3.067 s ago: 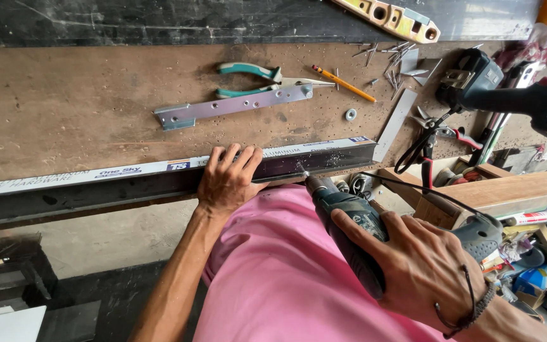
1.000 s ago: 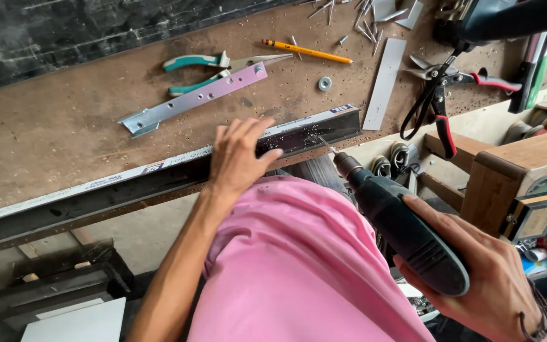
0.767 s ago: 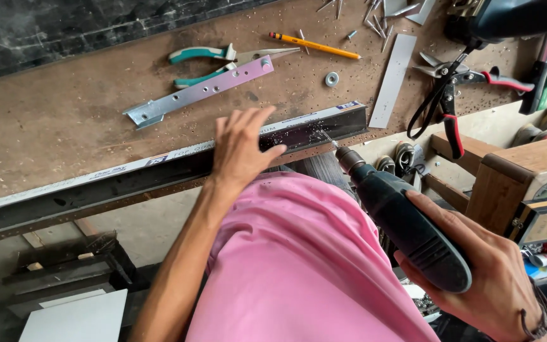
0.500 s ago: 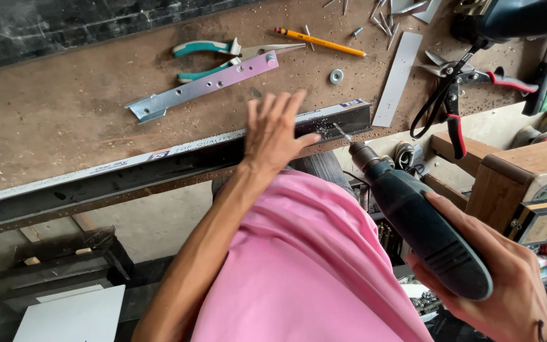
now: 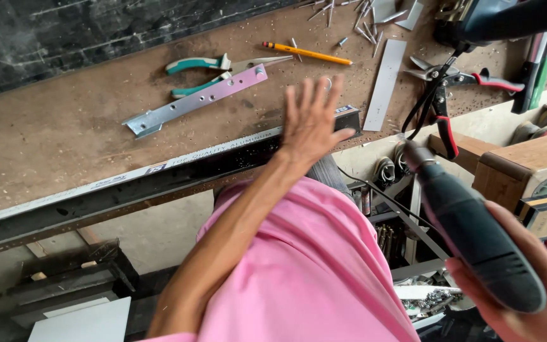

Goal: The person uses a cordless drill to create holes in a long, dark metal bar resting on a workbench. They hold the bar steady with one hand while operating the drill with the other, moving along the bar to drill multiple holes. The person also briefly positions a metal bracket over the bar.

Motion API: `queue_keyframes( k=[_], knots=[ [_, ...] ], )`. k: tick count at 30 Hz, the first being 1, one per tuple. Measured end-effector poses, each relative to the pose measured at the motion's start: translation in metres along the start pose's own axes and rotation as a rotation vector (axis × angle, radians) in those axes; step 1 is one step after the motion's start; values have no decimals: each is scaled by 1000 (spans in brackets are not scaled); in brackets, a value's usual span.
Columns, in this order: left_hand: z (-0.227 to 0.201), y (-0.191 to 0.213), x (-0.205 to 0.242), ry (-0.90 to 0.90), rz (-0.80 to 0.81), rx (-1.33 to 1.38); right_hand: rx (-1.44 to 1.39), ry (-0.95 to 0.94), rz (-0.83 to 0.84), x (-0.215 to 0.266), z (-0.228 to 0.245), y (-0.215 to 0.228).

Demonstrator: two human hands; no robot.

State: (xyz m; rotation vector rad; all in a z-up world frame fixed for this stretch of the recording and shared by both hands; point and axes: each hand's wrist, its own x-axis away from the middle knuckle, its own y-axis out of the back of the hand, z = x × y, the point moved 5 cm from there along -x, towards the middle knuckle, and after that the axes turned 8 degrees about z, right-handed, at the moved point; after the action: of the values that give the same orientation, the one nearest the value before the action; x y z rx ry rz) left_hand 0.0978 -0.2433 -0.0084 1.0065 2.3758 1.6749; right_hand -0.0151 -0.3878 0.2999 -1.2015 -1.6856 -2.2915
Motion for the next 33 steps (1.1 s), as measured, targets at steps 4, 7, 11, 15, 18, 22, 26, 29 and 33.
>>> queue_keyframes(
  k=[4,7,11,15,18,22,26,29,33],
  knots=[
    [-34,-16,-42,-100,-153,-39,-328,26,39,-10,-12,3],
    [-5,33,-27,-165,-311,323,-285,13,62,-5,-20,-3],
    [83,82,35,-113,-219,486,-164,5,118,-8,-8,-21],
    [106,78,99,-103,-186,403,-154,153,260,-21,11,-44],
    [93,54,118,-30,-124,273,-131,318,311,-25,41,-51],
    [74,32,121,80,-224,218,-12,433,308,-27,57,-64],
    [72,32,121,100,-377,204,16,450,316,-28,67,-69],
    [73,30,121,108,-389,233,34,430,326,-29,68,-70],
    [73,33,121,115,-406,251,61,446,333,-31,69,-73]
  ],
)
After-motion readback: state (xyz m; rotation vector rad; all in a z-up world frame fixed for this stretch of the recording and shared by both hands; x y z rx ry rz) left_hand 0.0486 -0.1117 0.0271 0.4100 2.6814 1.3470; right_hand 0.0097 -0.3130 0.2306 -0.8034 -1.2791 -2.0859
